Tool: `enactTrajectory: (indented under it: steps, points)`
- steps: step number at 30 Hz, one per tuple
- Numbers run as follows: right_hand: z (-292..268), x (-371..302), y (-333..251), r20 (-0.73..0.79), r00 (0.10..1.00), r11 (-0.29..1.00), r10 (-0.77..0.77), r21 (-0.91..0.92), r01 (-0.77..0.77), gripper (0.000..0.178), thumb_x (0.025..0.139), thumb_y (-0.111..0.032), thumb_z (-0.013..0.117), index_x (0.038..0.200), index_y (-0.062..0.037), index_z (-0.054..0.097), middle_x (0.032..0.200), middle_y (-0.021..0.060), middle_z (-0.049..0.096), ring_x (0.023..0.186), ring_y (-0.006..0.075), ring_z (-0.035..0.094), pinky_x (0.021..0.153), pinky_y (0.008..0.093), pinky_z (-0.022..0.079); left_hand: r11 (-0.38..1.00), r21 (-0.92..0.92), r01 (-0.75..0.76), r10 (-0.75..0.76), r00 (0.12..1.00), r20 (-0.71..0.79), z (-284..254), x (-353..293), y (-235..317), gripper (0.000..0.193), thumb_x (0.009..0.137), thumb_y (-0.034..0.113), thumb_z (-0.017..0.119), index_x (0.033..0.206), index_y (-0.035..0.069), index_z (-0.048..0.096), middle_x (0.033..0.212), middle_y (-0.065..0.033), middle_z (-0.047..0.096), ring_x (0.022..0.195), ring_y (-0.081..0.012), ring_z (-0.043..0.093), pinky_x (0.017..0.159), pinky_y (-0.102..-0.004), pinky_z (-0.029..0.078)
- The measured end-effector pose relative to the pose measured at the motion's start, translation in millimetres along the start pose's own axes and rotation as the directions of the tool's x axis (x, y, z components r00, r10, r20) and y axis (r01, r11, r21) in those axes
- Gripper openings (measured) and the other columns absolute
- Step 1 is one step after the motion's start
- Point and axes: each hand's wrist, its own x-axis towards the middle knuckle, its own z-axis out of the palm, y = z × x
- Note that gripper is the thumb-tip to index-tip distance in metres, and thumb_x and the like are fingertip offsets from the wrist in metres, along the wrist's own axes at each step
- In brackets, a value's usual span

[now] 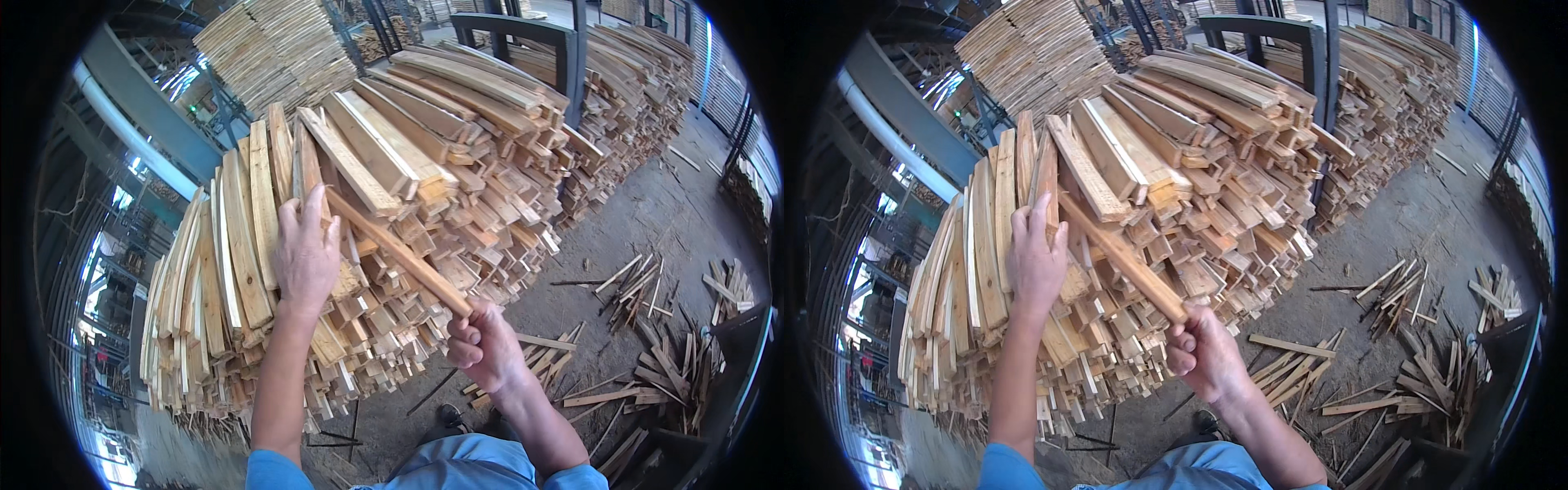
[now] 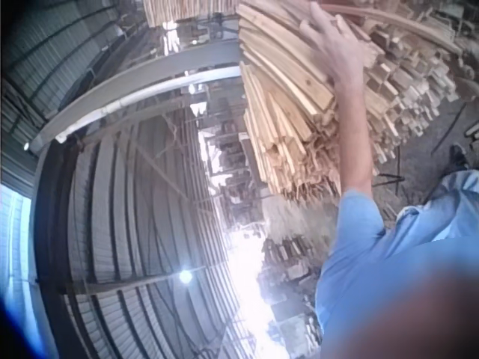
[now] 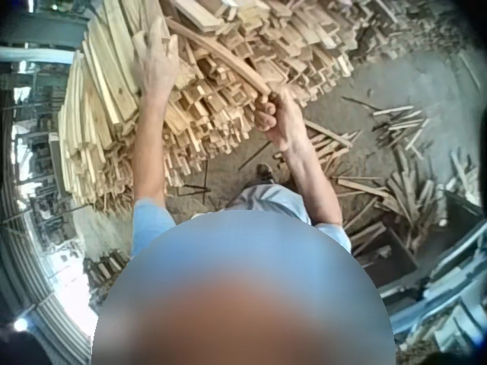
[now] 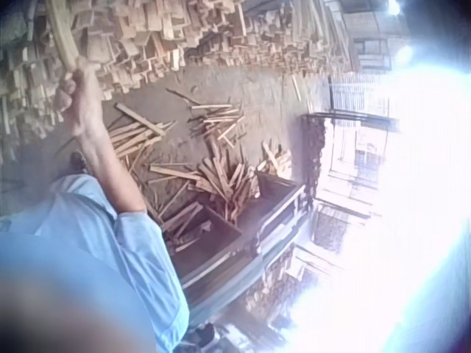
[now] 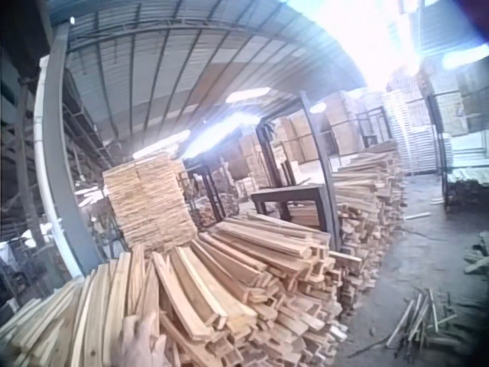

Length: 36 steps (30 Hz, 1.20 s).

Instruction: The person gathers thin wooden planks from a pile on the floor and stacks them onto a larger, organized pile. The person repeatedly picks up handfuls of planks, aligns them, and places them on the stack, clearing the floor area over time.

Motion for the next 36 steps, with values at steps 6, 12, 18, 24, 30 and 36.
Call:
enactTrajectory:
  steps: [6, 12, 18, 24, 30, 36]
  points:
    - [-4.2, -59.2, 7.5, 0.027, 0.997, 0.997, 0.073, 0.026, -0.074, 0.037, 0.099, -0.039, 0.05, 0.076, -0.0105, 0.052, 0.056, -0.0053, 0.038, 0.039, 0.01, 0.035, 0.04, 0.0284, 0.031, 0.989, -0.022, -0.145, 0.144, 0.988, -0.057, 8.1, -0.9, -9.1, 0.078, 0.092, 0.033, 0.065, 0.156, 0.016, 0.024, 0.126, -0.0152, 0.054, 0.113, -0.0323, 0.056, 0.099, -0.0425, 0.047]
    - [-19.0, -74.0, 22.3, 0.364, 0.922, 0.738, 0.13, 0.585, -0.335, 0.035, 0.1, -0.031, 0.034, 0.072, -0.0141, 0.046, 0.06, -0.0018, 0.045, 0.041, 0.0125, 0.043, 0.048, 0.0314, 0.035, 0.946, -0.133, -0.295, 0.254, 0.932, -0.259, 16.8, -15.1, -26.3, 0.048, 0.096, 0.024, 0.058, 0.14, 0.007, 0.05, 0.128, -0.016, 0.057, 0.115, -0.0315, 0.058, 0.099, -0.0403, 0.047]
    - [-55.9, -81.6, 17.9, 0.291, 0.948, 0.948, 0.128, 0.245, -0.204, 0.057, 0.102, -0.055, 0.027, 0.078, -0.0102, 0.052, 0.069, 0.0035, 0.055, 0.046, 0.0133, 0.048, 0.048, 0.0309, 0.039, 0.949, 0.087, -0.303, 0.315, 0.931, -0.186, 22.5, -11.4, -22.1, 0.039, 0.097, 0.036, 0.058, 0.12, 0.006, 0.067, 0.128, -0.0087, 0.059, 0.116, -0.0252, 0.056, 0.097, -0.037, 0.049]
    - [-27.1, -67.5, 19.5, -0.11, 0.951, 0.925, -0.29, -0.288, 0.248, 0.077, 0.099, -0.068, 0.028, 0.101, 0.0004, 0.065, 0.086, 0.0105, 0.07, 0.059, 0.0159, 0.063, 0.054, 0.0253, 0.051, 0.946, 0.032, -0.323, 0.323, 0.922, -0.213, 26.7, -14.2, -26.2, 0.045, 0.094, 0.039, 0.061, 0.123, 0.004, 0.063, 0.126, -0.0119, 0.057, 0.117, -0.0307, 0.053, 0.096, -0.0406, 0.047]
    - [-16.5, -54.2, 11.1, 0.013, 0.741, 0.417, -0.671, -0.82, 0.392, 0.039, 0.103, -0.026, 0.047, 0.079, -0.0037, 0.068, 0.066, 0.0057, 0.065, 0.054, 0.0115, 0.06, 0.05, 0.0242, 0.048, 0.956, 0.02, -0.292, 0.289, 0.93, -0.227, 32.6, -11.6, -27.8, 0.051, 0.097, 0.046, 0.055, 0.13, 0.007, 0.06, 0.13, -0.0104, 0.055, 0.123, -0.0275, 0.049, 0.103, -0.0395, 0.044]
    - [-62.2, -41.2, -11.9, 0.042, 0.032, -0.032, -0.999, -0.967, 0.253, 0.036, 0.099, -0.027, 0.049, 0.119, 0.0007, 0.06, 0.111, 0.0173, 0.063, 0.097, 0.0221, 0.062, 0.085, 0.0359, 0.053, 0.98, 0.031, -0.197, 0.197, 0.934, -0.299, 29.7, -9.9, -16.9, 0.06, 0.099, 0.055, 0.044, 0.136, 0.008, 0.054, 0.149, -0.0219, 0.039, 0.139, -0.0372, 0.034, 0.117, -0.0473, 0.029]
